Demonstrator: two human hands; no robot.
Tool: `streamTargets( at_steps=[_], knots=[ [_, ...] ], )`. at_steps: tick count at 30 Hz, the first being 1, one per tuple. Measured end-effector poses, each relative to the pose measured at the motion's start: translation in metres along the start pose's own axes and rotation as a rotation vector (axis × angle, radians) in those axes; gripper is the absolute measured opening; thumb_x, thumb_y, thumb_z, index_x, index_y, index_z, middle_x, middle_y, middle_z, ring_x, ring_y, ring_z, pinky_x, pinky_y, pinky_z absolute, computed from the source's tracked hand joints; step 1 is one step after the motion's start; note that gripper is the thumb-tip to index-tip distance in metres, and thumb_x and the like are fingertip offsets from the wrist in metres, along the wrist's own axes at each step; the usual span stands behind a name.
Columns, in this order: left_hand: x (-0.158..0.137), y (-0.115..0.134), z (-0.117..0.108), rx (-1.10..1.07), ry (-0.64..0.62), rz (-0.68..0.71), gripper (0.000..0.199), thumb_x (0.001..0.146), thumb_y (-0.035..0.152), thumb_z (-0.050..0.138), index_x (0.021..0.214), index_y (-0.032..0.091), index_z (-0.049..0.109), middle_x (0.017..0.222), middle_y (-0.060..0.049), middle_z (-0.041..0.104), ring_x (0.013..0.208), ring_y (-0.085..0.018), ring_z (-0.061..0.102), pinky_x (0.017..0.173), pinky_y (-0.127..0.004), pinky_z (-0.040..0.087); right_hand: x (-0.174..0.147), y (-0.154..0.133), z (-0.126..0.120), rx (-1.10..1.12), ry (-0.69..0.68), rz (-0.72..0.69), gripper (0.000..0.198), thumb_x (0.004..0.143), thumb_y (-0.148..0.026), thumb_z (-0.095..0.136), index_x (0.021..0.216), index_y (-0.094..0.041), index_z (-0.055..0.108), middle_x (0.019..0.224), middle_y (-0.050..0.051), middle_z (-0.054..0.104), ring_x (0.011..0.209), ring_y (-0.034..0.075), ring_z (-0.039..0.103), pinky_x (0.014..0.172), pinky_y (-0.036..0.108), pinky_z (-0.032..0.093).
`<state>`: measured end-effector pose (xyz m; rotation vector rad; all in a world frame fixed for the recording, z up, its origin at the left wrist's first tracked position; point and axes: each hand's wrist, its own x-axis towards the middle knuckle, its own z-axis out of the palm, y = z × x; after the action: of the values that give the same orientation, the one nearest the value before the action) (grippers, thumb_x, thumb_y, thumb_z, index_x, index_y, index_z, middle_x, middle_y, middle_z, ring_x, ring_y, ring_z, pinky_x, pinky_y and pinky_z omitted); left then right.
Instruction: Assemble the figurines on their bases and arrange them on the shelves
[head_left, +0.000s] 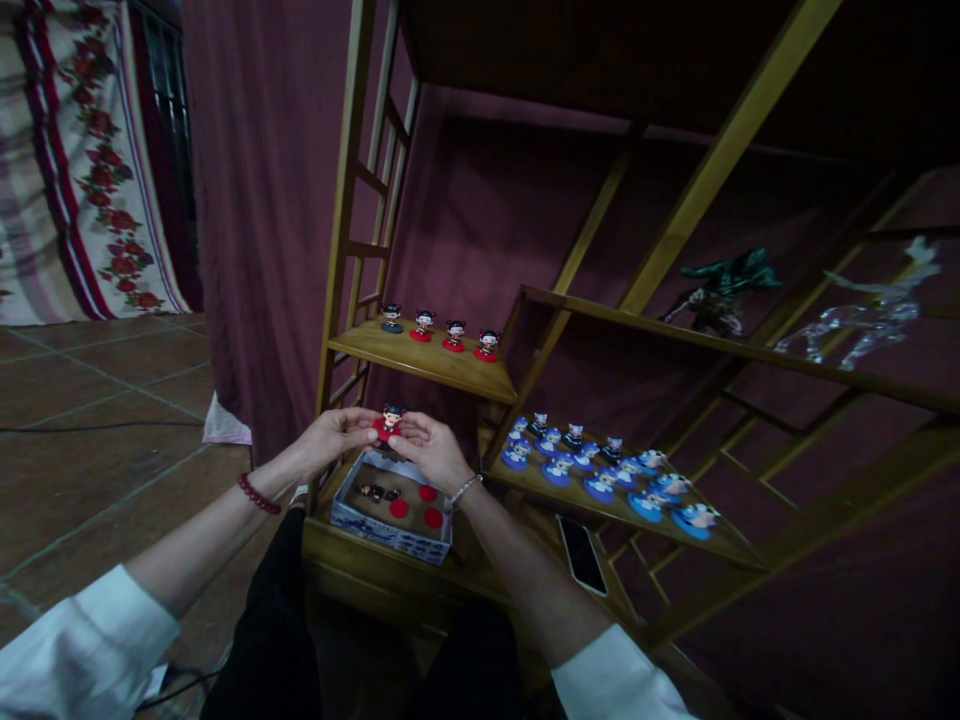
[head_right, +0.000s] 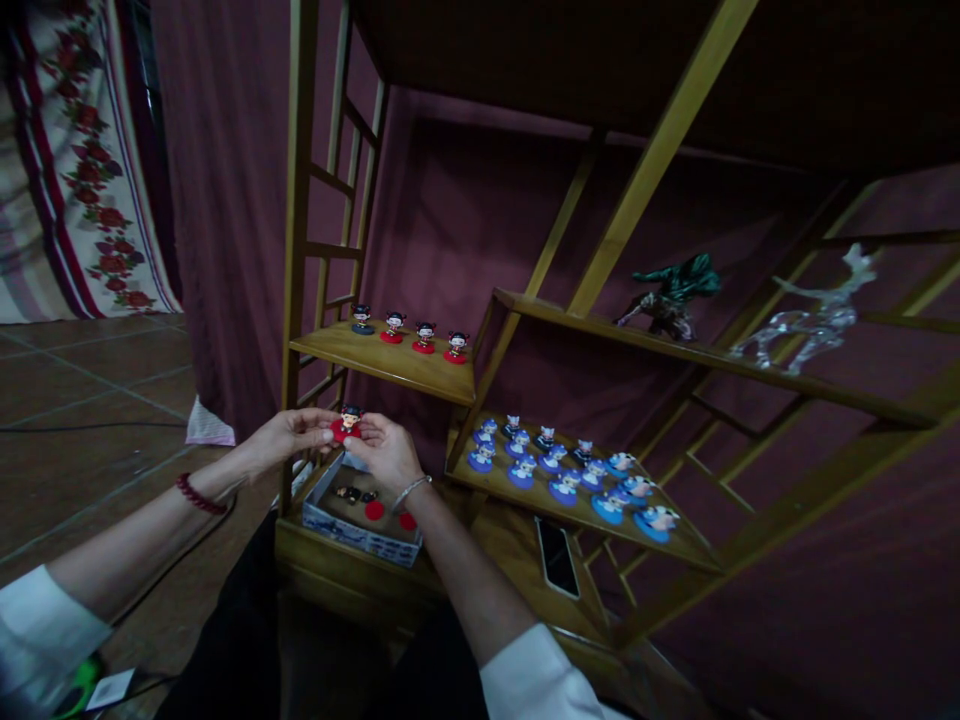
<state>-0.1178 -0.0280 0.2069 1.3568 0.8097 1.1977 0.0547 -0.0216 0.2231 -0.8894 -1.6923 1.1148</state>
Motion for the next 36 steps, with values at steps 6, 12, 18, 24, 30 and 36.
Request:
streamTargets(
  at_steps=[6,12,18,24,30,36],
  knots=[
    [-0.001,0.016,0.003,0.007,0.057,-0.009,0.038,0.058,0.026,0.071,0.090,0.011,0.059,0.079,-0.004,0.064,0.066,-0.011,0.058,0.063,-0.024,0.046,0.004,-0.010,0.000,0.005,0.005,-0.035,0.036,0.055,-0.029,0.070,0.085,-0.016,0.057,0.081,0.004,0.063,0.074,0.014,0.060,0.075,0.031,0.047],
    [-0.007,0.033,0.007,0.035,0.121,0.027,0.036,0.058,0.026,0.071,0.088,0.011,0.059,0.081,-0.004,0.063,0.065,-0.010,0.056,0.061,-0.023,0.045,0.008,-0.022,0.002,-0.012,0.010,-0.038,0.034,0.055,-0.028,0.070,0.084,-0.015,0.057,0.080,0.004,0.064,0.072,0.014,0.060,0.073,0.031,0.048],
    [-0.007,0.042,0.007,0.045,0.154,0.078,0.036,0.057,0.028,0.070,0.086,0.011,0.059,0.078,-0.003,0.063,0.065,-0.010,0.056,0.062,-0.024,0.046,0.013,-0.032,0.004,-0.086,0.024,-0.075,0.033,0.056,-0.030,0.070,0.083,-0.015,0.058,0.080,0.004,0.064,0.072,0.014,0.060,0.071,0.028,0.048],
    [-0.006,0.050,0.006,0.038,0.196,0.152,0.033,0.058,0.029,0.070,0.083,0.012,0.057,0.072,-0.001,0.061,0.062,-0.010,0.055,0.062,-0.025,0.046,0.020,-0.039,0.005,-0.155,0.032,-0.124,0.030,0.057,-0.030,0.070,0.081,-0.015,0.060,0.080,0.004,0.064,0.071,0.013,0.059,0.069,0.027,0.048],
    [-0.009,0.062,0.008,0.069,0.199,0.211,0.030,0.062,0.031,0.067,0.082,0.013,0.055,0.066,0.000,0.060,0.062,-0.011,0.056,0.063,-0.026,0.046,0.028,-0.047,0.005,-0.158,0.038,-0.155,0.028,0.057,-0.030,0.070,0.078,-0.016,0.059,0.073,0.002,0.063,0.066,0.012,0.058,0.065,0.025,0.048],
    [-0.007,0.071,0.008,0.047,0.215,0.227,0.030,0.062,0.029,0.067,0.084,0.011,0.057,0.072,-0.001,0.061,0.060,-0.009,0.055,0.062,-0.025,0.046,0.031,-0.064,0.005,-0.206,0.023,-0.182,0.028,0.059,-0.031,0.069,0.081,-0.014,0.061,0.076,0.003,0.063,0.068,0.012,0.058,0.069,0.027,0.047]
  ],
)
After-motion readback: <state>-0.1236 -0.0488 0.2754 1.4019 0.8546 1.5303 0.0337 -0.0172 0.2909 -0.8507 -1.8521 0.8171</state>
